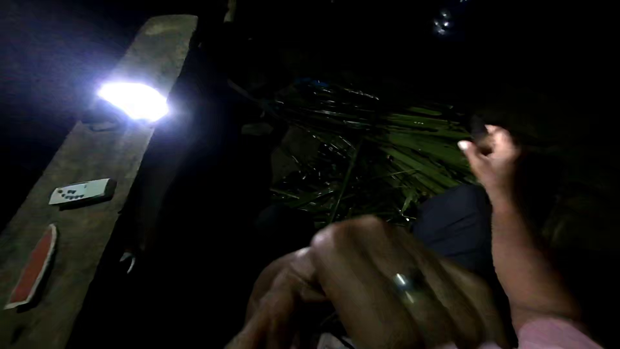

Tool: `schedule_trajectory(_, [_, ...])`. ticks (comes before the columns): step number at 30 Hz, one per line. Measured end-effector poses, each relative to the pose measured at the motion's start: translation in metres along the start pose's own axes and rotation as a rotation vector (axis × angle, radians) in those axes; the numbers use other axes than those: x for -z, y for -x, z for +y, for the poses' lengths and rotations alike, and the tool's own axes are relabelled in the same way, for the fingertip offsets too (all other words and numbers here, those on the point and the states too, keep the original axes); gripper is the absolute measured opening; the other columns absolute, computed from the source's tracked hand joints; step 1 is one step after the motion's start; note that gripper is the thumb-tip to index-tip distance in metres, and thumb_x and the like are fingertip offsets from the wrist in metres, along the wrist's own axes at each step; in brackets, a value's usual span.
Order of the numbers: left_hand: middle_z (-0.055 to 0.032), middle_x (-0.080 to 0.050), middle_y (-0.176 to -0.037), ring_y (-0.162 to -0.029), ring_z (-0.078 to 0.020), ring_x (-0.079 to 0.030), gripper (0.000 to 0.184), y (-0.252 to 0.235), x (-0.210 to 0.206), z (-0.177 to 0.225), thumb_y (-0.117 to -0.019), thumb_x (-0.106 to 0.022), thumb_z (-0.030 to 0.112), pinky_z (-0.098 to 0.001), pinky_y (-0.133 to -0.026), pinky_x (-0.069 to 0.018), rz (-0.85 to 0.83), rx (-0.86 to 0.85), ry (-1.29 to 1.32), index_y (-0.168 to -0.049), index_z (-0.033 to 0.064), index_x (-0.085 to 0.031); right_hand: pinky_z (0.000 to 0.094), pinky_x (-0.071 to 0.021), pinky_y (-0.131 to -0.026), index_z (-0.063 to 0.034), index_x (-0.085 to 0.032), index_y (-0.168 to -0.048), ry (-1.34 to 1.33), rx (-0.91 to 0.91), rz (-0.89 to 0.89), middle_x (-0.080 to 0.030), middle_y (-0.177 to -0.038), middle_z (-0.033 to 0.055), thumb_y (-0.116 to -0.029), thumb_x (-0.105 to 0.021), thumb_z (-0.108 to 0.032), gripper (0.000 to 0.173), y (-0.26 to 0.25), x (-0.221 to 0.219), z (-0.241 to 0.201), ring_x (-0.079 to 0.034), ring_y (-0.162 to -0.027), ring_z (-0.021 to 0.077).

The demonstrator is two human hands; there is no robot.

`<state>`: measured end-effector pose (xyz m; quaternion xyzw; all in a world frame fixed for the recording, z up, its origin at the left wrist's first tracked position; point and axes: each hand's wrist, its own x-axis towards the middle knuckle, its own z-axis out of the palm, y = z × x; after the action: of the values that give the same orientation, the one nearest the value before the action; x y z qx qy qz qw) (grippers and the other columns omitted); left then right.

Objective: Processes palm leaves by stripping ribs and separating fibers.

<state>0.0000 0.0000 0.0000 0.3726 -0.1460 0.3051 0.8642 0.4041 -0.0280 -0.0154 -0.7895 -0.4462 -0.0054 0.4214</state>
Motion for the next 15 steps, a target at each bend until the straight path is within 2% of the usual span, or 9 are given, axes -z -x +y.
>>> schedule_trajectory(1, [-0.0186, -0.069, -0.101, -0.103, -0.0308, -0.067, 0.047, -0.043, 0.015, 0.010, -0.1031, -0.048, 0.040, -0.0471, -0.095, -0.0543, -0.184, -0.151, -0.149, -0.101, -0.0042, -0.064, 0.0578, -0.0538, -0.087, 0.0105, -0.053, -0.136, -0.013, 0.013, -0.085, -0.066, -0.106, 0.0325, -0.0970, -0.070, -0.017, 0.050, -0.009, -0.016, -0.007, -0.067, -0.092, 0.0429])
schedule_trajectory(2, [-0.0090, -0.068, -0.085, -0.089, -0.0220, -0.067, 0.052, -0.087, 0.024, 0.024, -0.1016, -0.048, 0.050, -0.0400, -0.084, -0.0557, -0.252, -0.244, -0.314, -0.085, 0.0036, -0.064, 0.0565, -0.0550, -0.078, 0.0081, -0.055, -0.134, -0.036, 0.022, -0.176, -0.066, -0.096, 0.0273, -0.0956, -0.072, -0.016, 0.049, -0.016, -0.037, -0.010, -0.066, -0.083, 0.0388])
schedule_trajectory(3, [0.0013, -0.061, -0.074, -0.078, -0.0104, -0.062, 0.058, -0.121, 0.027, 0.043, -0.1006, -0.045, 0.061, -0.0299, -0.078, -0.0528, -0.223, -0.245, -0.502, -0.074, 0.0117, -0.060, 0.0558, -0.0550, -0.075, 0.0065, -0.054, -0.135, -0.067, 0.002, -0.294, -0.066, -0.093, 0.0249, -0.0949, -0.073, -0.016, 0.050, -0.020, -0.058, -0.012, -0.066, -0.080, 0.0374])
schedule_trajectory(5, [0.0080, -0.060, -0.067, -0.068, -0.0034, -0.059, 0.053, -0.144, 0.067, 0.059, -0.0978, -0.052, 0.063, -0.0229, -0.067, -0.0510, -0.064, -0.212, -0.703, -0.071, 0.0184, -0.062, 0.0557, -0.0561, -0.071, 0.0020, -0.056, -0.133, -0.145, -0.112, -0.509, -0.067, -0.093, 0.0236, -0.0902, -0.079, -0.014, 0.051, -0.019, -0.110, -0.010, -0.066, -0.078, 0.0376])
schedule_trajectory(7, [0.0112, -0.060, -0.064, -0.059, -0.0008, -0.058, 0.047, -0.132, 0.124, 0.050, -0.0965, -0.057, 0.062, -0.0199, -0.056, -0.0515, 0.328, -0.143, -0.807, -0.072, 0.0228, -0.065, 0.0557, -0.0539, -0.072, 0.0014, -0.057, -0.133, -0.201, -0.286, -0.700, -0.065, -0.098, 0.0248, -0.0914, -0.077, -0.015, 0.049, -0.011, -0.163, -0.013, -0.063, -0.081, 0.0373])
schedule_trajectory(8, [0.0105, -0.055, -0.060, -0.051, -0.0007, -0.051, 0.045, -0.127, 0.146, 0.042, -0.0994, -0.056, 0.056, -0.0189, -0.049, -0.0465, 0.580, -0.092, -0.832, -0.071, 0.0220, -0.061, 0.0505, -0.0517, -0.068, 0.0019, -0.057, -0.133, -0.207, -0.389, -0.765, -0.064, -0.097, 0.0226, -0.0939, -0.075, -0.019, 0.048, -0.006, -0.195, -0.010, -0.060, -0.077, 0.0322])
schedule_trajectory(10, [0.0095, -0.049, -0.060, -0.048, -0.0019, -0.046, 0.039, -0.129, 0.165, 0.034, -0.1058, -0.050, 0.047, -0.0196, -0.046, -0.0436, 0.991, 0.057, -0.838, -0.078, 0.0204, -0.058, 0.0458, -0.0522, -0.071, 0.0041, -0.047, -0.141, -0.191, -0.640, -0.835, -0.062, -0.104, 0.0230, -0.0988, -0.069, -0.032, 0.060, 0.012, -0.258, 0.009, -0.059, -0.078, 0.0283])
schedule_trajectory(12, [0.0103, -0.054, -0.066, -0.055, -0.0013, -0.051, 0.038, -0.135, 0.167, 0.043, -0.1086, -0.044, 0.043, -0.0195, -0.053, -0.0488, 1.054, 0.092, -0.796, -0.082, 0.0209, -0.059, 0.0385, -0.0497, -0.070, 0.0014, -0.038, -0.148, -0.213, -0.859, -0.758, -0.058, -0.106, 0.0192, -0.0983, -0.068, -0.041, 0.072, 0.034, -0.301, 0.018, -0.055, -0.077, 0.0221])
schedule_trajectory(15, [0.0101, -0.055, -0.062, -0.052, 0.0000, -0.051, 0.041, -0.138, 0.161, 0.054, -0.1091, -0.043, 0.038, -0.0183, -0.051, -0.0478, 0.957, 0.029, -0.845, -0.078, 0.0188, -0.062, 0.0358, -0.0485, -0.073, -0.0045, -0.033, -0.154, -0.337, -1.150, -0.631, -0.056, -0.117, 0.0191, -0.0952, -0.074, -0.039, 0.080, 0.060, -0.331, 0.014, -0.053, -0.083, 0.0207])
